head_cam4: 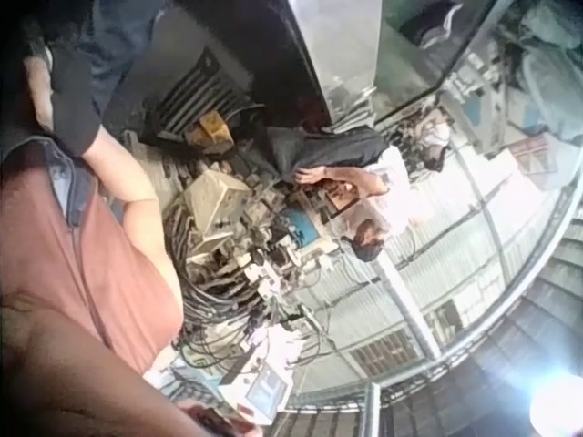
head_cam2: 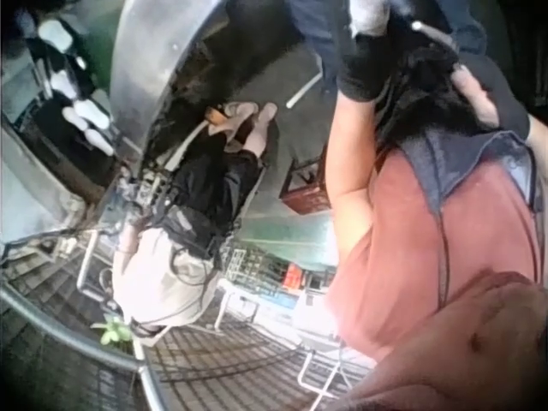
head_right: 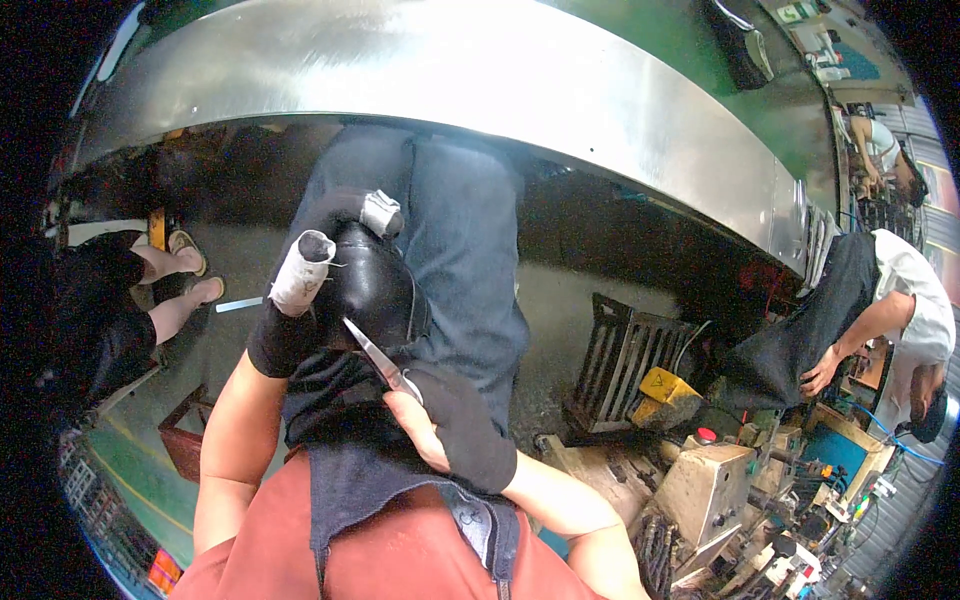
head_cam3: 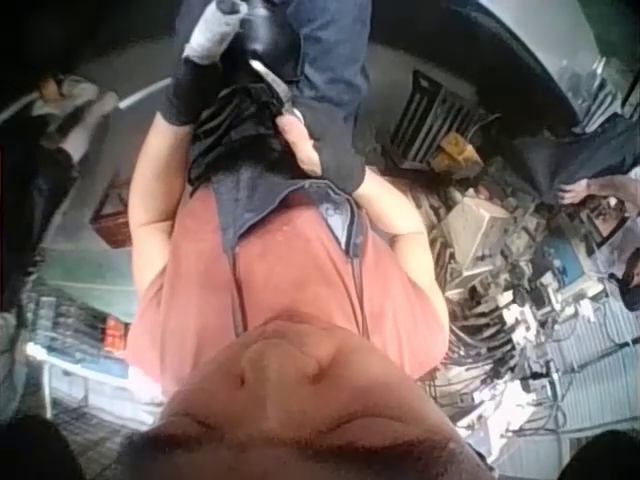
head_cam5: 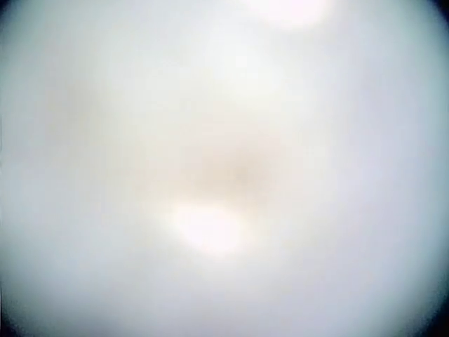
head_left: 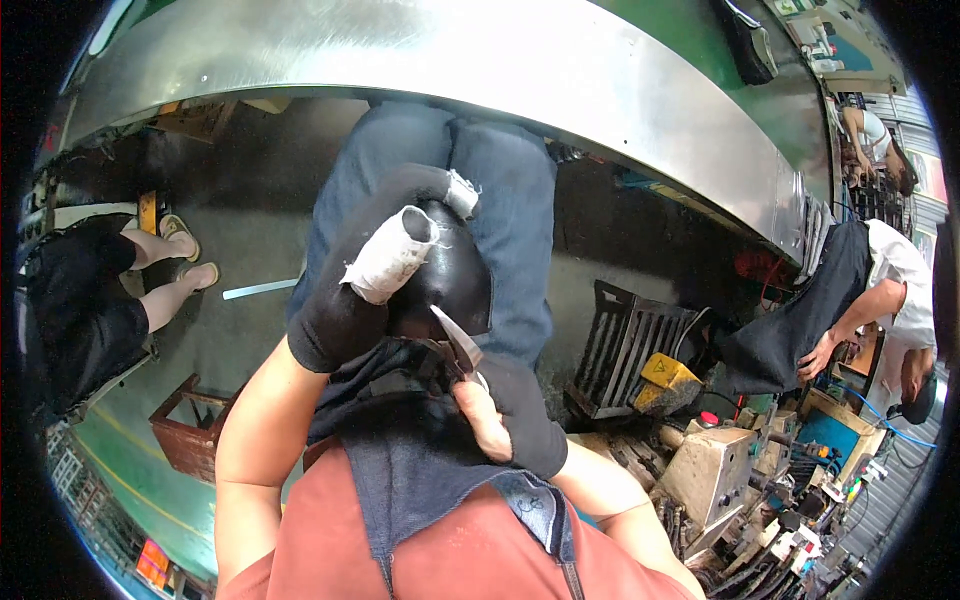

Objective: The user is using a tool to pull and shape the upper part of a shoe onto a last at a factory conveyor belt.

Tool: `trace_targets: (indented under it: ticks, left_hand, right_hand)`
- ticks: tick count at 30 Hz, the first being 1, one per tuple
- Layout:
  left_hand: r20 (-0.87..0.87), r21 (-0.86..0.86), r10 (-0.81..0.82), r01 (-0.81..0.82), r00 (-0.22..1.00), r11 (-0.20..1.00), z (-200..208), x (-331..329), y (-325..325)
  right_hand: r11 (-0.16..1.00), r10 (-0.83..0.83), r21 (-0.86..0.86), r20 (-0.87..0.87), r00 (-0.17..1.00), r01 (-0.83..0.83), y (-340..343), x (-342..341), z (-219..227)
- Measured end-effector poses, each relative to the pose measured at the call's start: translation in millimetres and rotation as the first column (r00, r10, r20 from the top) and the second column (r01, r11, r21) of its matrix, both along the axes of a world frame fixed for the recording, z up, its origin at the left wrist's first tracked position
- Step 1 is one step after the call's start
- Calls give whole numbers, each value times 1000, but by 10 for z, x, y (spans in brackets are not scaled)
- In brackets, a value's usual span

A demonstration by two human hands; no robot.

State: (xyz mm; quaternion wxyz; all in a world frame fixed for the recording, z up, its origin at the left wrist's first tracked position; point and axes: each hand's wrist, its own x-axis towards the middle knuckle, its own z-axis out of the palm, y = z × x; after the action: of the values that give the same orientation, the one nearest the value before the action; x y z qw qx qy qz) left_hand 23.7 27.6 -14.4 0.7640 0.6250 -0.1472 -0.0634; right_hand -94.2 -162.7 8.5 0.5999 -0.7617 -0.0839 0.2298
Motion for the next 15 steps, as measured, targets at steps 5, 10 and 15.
trace_targets:
  ticks: [5, 10, 15]
  left_hand:
    - [-49, -26, -47, 46, 998, 999, -85, 11, -108]
    - [-205, -181, -79, 41, 976, 983, 13, -241, -37]
    - [28, 169, -192, 185, 981, 968, 25, -418, 67]
  right_hand:
    - [995, -76, -53, 110, 991, 83, 172, -274, -869]
    - [993, 86, -115, 729, 679, -3, 302, 109, -639]
    - [948, 318, -100, 313, 895, -302, -67, -513, -947]
